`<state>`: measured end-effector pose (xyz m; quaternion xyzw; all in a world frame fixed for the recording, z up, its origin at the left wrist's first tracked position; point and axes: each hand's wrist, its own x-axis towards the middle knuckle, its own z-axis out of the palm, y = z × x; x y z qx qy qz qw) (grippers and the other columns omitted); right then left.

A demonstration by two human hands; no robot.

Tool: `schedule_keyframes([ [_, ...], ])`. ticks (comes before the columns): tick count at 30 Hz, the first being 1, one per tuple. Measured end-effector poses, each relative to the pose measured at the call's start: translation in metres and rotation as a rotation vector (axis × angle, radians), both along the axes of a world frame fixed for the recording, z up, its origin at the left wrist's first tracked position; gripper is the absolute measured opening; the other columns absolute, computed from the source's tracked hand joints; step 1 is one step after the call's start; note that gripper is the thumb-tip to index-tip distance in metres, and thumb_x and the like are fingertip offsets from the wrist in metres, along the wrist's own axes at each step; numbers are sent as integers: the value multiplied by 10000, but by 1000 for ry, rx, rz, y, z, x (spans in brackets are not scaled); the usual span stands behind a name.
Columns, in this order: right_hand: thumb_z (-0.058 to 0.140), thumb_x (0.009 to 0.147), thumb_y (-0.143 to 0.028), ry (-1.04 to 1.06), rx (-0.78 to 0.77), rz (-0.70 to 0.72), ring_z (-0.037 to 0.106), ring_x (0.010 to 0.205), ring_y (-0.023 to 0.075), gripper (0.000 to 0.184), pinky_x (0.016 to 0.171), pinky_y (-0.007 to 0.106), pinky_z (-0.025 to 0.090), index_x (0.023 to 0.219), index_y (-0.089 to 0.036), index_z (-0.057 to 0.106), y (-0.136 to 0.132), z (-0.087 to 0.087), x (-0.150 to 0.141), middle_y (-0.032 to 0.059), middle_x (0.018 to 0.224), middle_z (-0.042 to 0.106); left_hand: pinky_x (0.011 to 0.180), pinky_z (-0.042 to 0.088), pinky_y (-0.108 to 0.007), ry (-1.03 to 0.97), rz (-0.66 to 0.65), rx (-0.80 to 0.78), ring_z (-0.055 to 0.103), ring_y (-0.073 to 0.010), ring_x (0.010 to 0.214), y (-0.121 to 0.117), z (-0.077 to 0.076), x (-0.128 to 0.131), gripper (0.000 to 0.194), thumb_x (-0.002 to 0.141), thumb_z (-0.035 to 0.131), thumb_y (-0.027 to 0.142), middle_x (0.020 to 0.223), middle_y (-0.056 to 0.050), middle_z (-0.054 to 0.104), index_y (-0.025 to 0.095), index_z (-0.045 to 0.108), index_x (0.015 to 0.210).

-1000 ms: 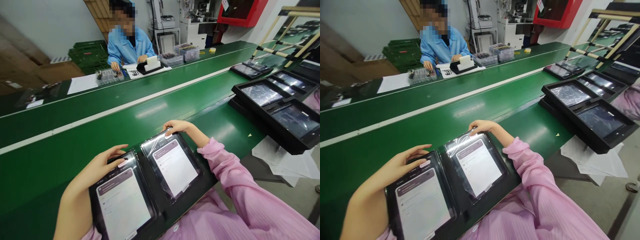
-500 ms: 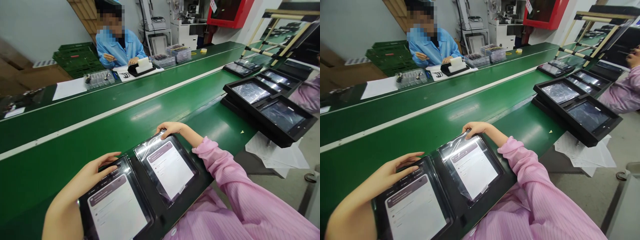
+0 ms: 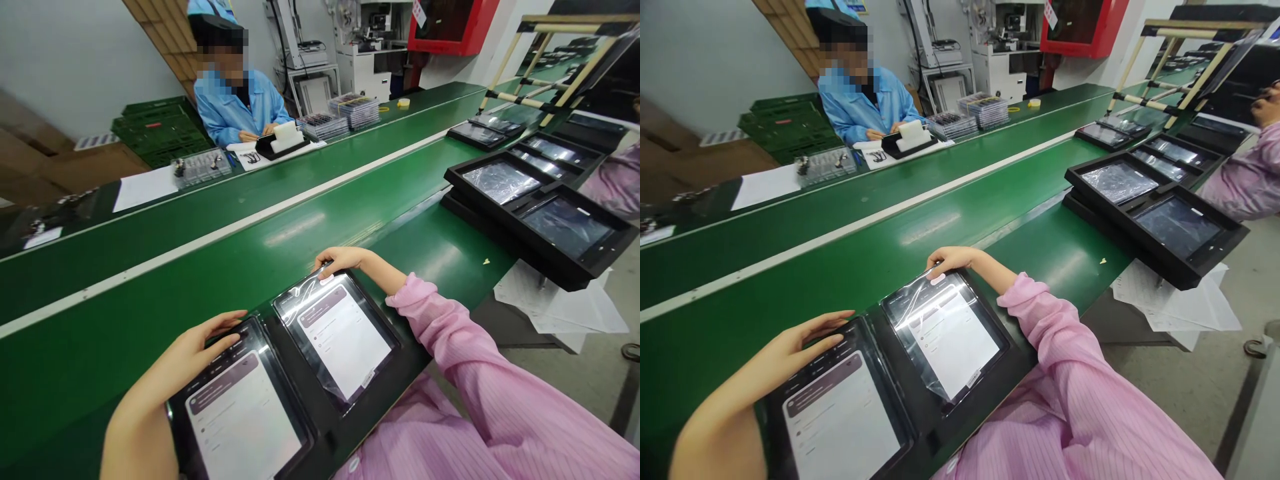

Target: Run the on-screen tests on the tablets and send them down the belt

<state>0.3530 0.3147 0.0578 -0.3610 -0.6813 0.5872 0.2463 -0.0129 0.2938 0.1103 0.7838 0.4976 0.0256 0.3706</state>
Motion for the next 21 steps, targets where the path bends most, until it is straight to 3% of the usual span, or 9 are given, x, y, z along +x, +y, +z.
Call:
schedule_keyframes([
  [3, 839, 644, -485, -160, 118, 43, 592, 923, 238, 473, 872, 341, 475, 914, -142, 656, -8, 5, -1, 63, 965, 635, 1064, 464, -473, 97, -97, 45, 599, -347, 1219, -6, -6, 4, 797, 757, 552, 716, 1334, -131, 633, 205, 542, 1369],
  [6, 923, 508, -533, -583, 329, 90, 512, 1139, 363, 815, 983, 469, 441, 1161, -151, 620, -19, 7, -3, 143, 1198, 559, 1112, 369, -522, 287, -261, 110, 542, -370, 1266, -21, -12, 14, 994, 673, 683, 573, 1329, -143, 605, 215, 322, 1527],
  [8, 954, 437, -528, -738, 383, 91, 478, 1176, 410, 969, 979, 527, 439, 1253, -164, 577, -23, 4, -1, 169, 1249, 527, 1145, 267, -573, 413, -293, 161, 522, -375, 1278, -28, -13, 23, 1108, 628, 731, 450, 1304, -139, 602, 230, 190, 1569],
  [10, 974, 424, -459, -663, 330, 9, 527, 1110, 381, 870, 968, 501, 452, 1167, -178, 620, -20, -1, 2, 135, 1160, 579, 1151, 231, -573, 440, -258, 180, 504, -357, 1304, -29, -12, 29, 1061, 666, 704, 374, 1341, -127, 589, 267, 159, 1570],
  [11, 969, 458, -425, -588, 287, -61, 558, 1060, 347, 761, 965, 471, 457, 1099, -183, 639, -17, -5, 5, 109, 1100, 603, 1137, 272, -540, 413, -227, 170, 510, -339, 1304, -28, -11, 32, 975, 713, 662, 353, 1360, -120, 587, 282, 186, 1561],
  [13, 909, 601, -393, -463, 203, -208, 597, 975, 281, 578, 948, 426, 472, 1061, -180, 632, -10, -12, 9, 84, 1039, 619, 1035, 407, -449, 329, -142, 137, 577, -304, 1230, -23, -7, 33, 744, 832, 519, 335, 1337, -108, 621, 276, 276, 1533],
  [15, 794, 758, -404, -411, 156, -281, 616, 942, 246, 534, 918, 413, 496, 1179, -163, 572, -8, -17, 12, 101, 1074, 613, 900, 482, -388, 267, -57, 117, 650, -287, 1104, -20, -6, 32, 591, 924, 355, 327, 1255, -114, 674, 238, 340, 1509],
  [18, 721, 827, -464, -365, 119, -275, 621, 1020, 250, 687, 943, 430, 502, 1371, -158, 435, -23, -20, 18, 138, 1171, 592, 990, 442, -426, 249, -115, 114, 603, -304, 1202, -25, -6, 28, 618, 949, 372, 425, 1353, -133, 621, 226, 292, 1529],
  [21, 786, 747, -566, -277, 141, -227, 482, 1288, 326, 1005, 1082, 507, 400, 1512, -207, 244, -54, -23, 24, 185, 1381, 469, 1171, 142, -604, 317, -314, 103, 328, -345, 1450, -37, -7, 23, 934, 836, 597, 491, 1590, -167, 332, 256, 73, 1573],
])
